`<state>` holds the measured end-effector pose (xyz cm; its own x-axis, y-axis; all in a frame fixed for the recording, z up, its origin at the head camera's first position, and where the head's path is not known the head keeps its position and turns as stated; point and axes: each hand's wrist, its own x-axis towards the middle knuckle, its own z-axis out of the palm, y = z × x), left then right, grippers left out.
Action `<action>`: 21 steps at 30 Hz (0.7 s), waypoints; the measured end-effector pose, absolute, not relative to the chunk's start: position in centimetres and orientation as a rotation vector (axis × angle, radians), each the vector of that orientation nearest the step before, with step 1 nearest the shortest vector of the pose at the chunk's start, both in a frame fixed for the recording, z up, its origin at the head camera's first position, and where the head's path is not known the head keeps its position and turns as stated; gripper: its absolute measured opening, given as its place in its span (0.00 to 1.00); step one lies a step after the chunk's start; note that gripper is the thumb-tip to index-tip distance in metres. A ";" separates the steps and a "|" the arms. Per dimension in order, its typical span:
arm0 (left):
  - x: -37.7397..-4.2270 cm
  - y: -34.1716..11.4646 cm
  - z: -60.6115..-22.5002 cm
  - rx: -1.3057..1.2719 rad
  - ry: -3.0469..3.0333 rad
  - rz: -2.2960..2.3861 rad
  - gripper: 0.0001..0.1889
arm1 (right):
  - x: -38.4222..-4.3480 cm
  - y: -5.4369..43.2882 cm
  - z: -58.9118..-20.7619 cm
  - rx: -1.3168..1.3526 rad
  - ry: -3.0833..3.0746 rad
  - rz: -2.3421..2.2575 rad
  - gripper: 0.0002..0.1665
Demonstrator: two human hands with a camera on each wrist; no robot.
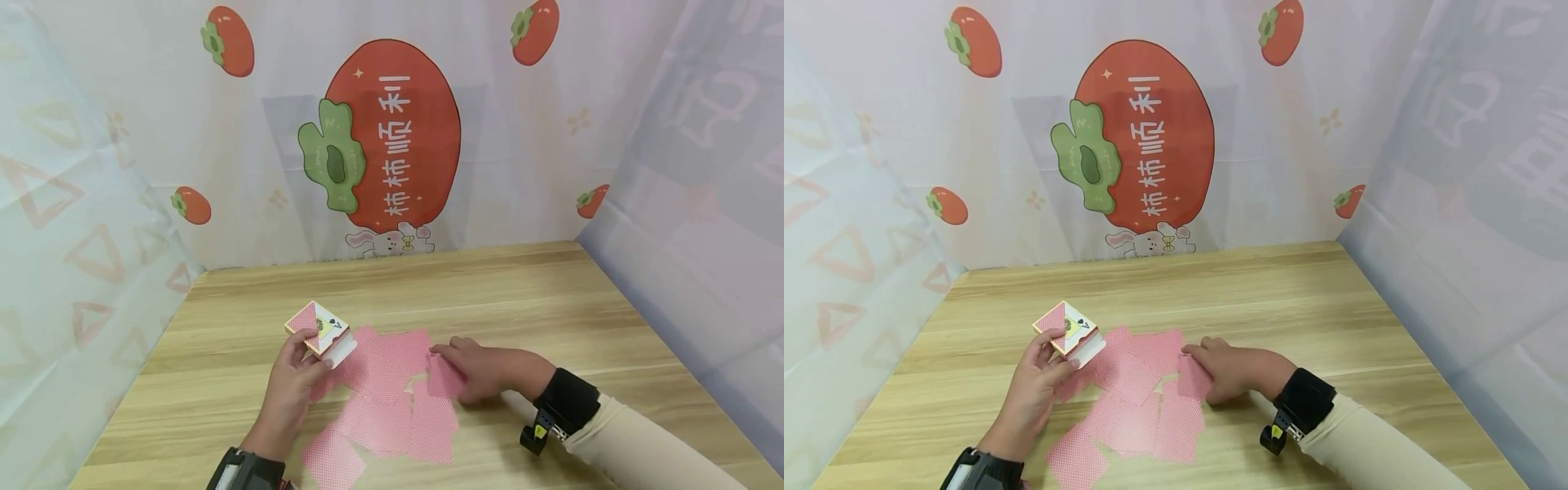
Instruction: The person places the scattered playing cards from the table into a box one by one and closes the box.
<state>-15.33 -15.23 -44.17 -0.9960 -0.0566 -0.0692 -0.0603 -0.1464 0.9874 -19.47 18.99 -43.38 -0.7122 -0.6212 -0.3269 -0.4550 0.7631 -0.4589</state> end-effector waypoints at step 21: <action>-15.1 -15.1 -44.0 -0.130 2.057 2.388 0.33 | -19.9 19.7 -41.6 -0.869 2.693 -0.473 0.51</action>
